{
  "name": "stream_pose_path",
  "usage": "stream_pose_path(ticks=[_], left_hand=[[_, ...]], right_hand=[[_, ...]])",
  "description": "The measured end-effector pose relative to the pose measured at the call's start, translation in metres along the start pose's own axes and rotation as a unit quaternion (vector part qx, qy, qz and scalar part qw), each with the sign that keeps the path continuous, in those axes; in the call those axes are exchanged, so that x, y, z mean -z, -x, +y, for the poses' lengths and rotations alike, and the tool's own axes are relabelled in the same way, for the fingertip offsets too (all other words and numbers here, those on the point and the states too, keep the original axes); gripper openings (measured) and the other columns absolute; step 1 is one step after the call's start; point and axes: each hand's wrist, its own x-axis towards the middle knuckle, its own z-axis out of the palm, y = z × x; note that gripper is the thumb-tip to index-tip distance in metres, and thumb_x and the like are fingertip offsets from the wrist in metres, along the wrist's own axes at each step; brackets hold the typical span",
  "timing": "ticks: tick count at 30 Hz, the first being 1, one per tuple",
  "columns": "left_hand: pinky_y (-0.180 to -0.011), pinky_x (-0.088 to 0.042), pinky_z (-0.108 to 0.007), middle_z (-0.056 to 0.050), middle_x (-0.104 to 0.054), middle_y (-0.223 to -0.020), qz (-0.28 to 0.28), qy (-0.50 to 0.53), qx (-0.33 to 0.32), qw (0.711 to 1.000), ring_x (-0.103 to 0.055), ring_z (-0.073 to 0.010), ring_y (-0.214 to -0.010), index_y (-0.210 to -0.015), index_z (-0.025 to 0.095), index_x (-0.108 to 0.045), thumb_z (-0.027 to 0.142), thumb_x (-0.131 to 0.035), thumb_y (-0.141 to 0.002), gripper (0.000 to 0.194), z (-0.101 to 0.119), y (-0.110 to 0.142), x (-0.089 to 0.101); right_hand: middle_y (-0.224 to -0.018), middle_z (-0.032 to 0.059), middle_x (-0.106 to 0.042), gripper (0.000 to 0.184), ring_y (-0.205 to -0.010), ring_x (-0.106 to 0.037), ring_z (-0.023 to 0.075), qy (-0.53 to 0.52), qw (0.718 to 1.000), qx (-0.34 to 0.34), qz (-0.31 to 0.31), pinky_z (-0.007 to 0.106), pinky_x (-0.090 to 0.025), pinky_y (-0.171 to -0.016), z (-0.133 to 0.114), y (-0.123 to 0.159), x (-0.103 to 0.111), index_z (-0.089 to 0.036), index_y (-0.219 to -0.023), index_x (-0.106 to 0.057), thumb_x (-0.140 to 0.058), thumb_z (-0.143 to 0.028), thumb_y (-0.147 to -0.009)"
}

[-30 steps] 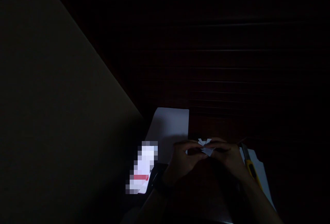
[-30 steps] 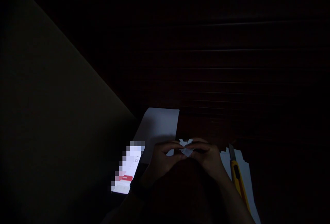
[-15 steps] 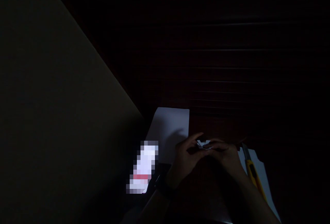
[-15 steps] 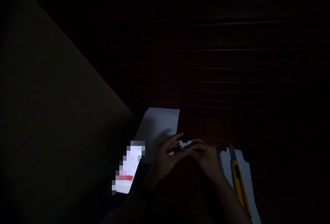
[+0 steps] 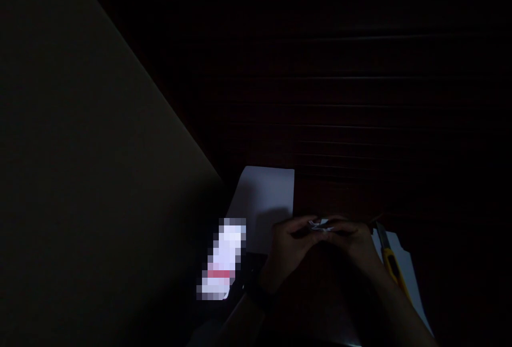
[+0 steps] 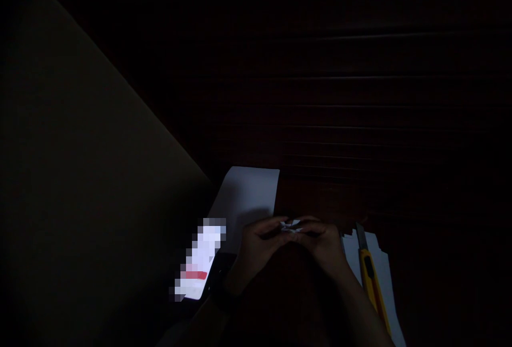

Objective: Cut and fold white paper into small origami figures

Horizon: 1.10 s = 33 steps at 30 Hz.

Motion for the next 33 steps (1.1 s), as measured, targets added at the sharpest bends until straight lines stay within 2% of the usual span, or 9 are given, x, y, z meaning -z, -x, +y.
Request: stream_pose_path(ticks=[2, 5, 8, 11, 16, 22, 24, 27, 33], left_hand=[[-0.078, -0.052, -0.029, -0.005, -0.070, -0.094, -0.009, 0.029, 0.024, 0.999, -0.064, -0.0200, -0.086, -0.096, 0.018, -0.068, 0.028, -0.071, -0.070, 0.028, -0.002, 0.000, 0.001], [-0.066, -0.054, -0.027, -0.005, -0.071, -0.082, -0.018, 0.026, 0.058, 0.998, -0.065, -0.0187, -0.074, -0.085, 0.015, -0.070, 0.033, -0.069, -0.071, 0.022, -0.005, -0.001, 0.003], [-0.058, -0.055, -0.026, -0.006, -0.070, -0.077, -0.011, 0.027, 0.084, 0.996, -0.065, -0.0179, -0.066, -0.080, 0.014, -0.071, 0.037, -0.069, -0.070, 0.026, -0.007, -0.002, 0.005], [-0.057, -0.055, -0.026, -0.006, -0.070, -0.077, 0.005, 0.031, 0.091, 0.995, -0.065, -0.0178, -0.065, -0.079, 0.013, -0.071, 0.038, -0.070, -0.068, 0.027, -0.008, -0.001, 0.004], [-0.056, -0.055, -0.023, -0.006, -0.070, -0.080, 0.022, 0.041, 0.083, 0.995, -0.066, -0.0183, -0.070, -0.082, 0.013, -0.067, 0.037, -0.069, -0.069, 0.027, -0.008, 0.000, -0.001], [-0.054, -0.055, -0.024, -0.001, -0.068, -0.076, 0.025, 0.031, 0.055, 0.998, -0.067, -0.0170, -0.068, -0.106, 0.019, -0.053, 0.033, -0.072, -0.067, 0.045, -0.010, -0.002, 0.000], [-0.058, -0.055, -0.024, -0.002, -0.068, -0.077, 0.018, -0.002, 0.047, 0.999, -0.067, -0.0176, -0.071, -0.103, 0.019, -0.058, 0.030, -0.074, -0.064, 0.043, -0.011, -0.002, 0.001], [-0.063, -0.054, -0.025, -0.005, -0.070, -0.082, 0.014, -0.031, 0.047, 0.998, -0.066, -0.0190, -0.075, -0.091, 0.018, -0.067, 0.029, -0.072, -0.068, 0.027, -0.013, -0.003, 0.001], [-0.065, -0.053, -0.027, -0.006, -0.071, -0.079, 0.032, -0.059, 0.043, 0.997, -0.066, -0.0201, -0.073, -0.083, 0.016, -0.069, 0.031, -0.069, -0.071, 0.020, -0.018, -0.002, 0.001]], right_hand=[[-0.090, 0.0048, -0.069, 0.009, -0.084, -0.064, 0.0228, 0.012, 1.000, -0.001, 0.006, 0.037, -0.051, -0.077, 0.001, -0.001, 0.001, -0.023, -0.070, -0.072, -0.074, -0.031, -0.066], [-0.087, 0.0048, -0.069, 0.010, -0.080, -0.065, 0.0222, 0.023, 1.000, -0.014, 0.017, 0.037, -0.051, -0.076, 0.002, -0.001, 0.002, -0.022, -0.067, -0.071, -0.075, -0.031, -0.065], [-0.083, 0.0054, -0.070, 0.014, -0.078, -0.065, 0.0229, 0.025, 0.999, -0.035, 0.030, 0.038, -0.051, -0.074, 0.004, 0.000, 0.001, -0.021, -0.069, -0.070, -0.075, -0.032, -0.064], [-0.079, 0.0049, -0.069, 0.021, -0.074, -0.064, 0.0225, 0.007, 0.997, -0.047, 0.059, 0.036, -0.051, -0.069, 0.006, 0.001, -0.002, -0.020, -0.075, -0.066, -0.077, -0.032, -0.062], [-0.070, -0.0026, -0.060, 0.035, -0.065, -0.058, 0.0167, -0.050, 0.993, -0.025, 0.103, 0.028, -0.048, -0.060, 0.005, 0.000, -0.008, -0.023, -0.080, -0.055, -0.081, -0.026, -0.056], [-0.069, -0.0032, -0.057, 0.039, -0.064, -0.056, 0.0154, -0.068, 0.993, -0.046, 0.080, 0.026, -0.046, -0.058, 0.000, -0.001, -0.008, -0.023, -0.087, -0.054, -0.080, -0.023, -0.057], [-0.068, -0.0029, -0.058, 0.039, -0.065, -0.057, 0.0159, -0.055, 0.996, -0.047, 0.060, 0.026, -0.046, -0.059, -0.001, -0.001, -0.007, -0.023, -0.089, -0.055, -0.079, -0.024, -0.058], [-0.068, -0.0023, -0.059, 0.036, -0.066, -0.056, 0.0158, -0.013, 0.998, -0.042, 0.039, 0.026, -0.045, -0.060, -0.002, 0.000, -0.006, -0.022, -0.091, -0.055, -0.076, -0.025, -0.062], [-0.075, -0.0004, -0.058, 0.032, -0.071, -0.057, 0.0176, 0.088, 0.995, -0.033, 0.030, 0.029, -0.045, -0.065, 0.001, 0.000, -0.006, -0.021, -0.096, -0.056, -0.071, -0.026, -0.068]])
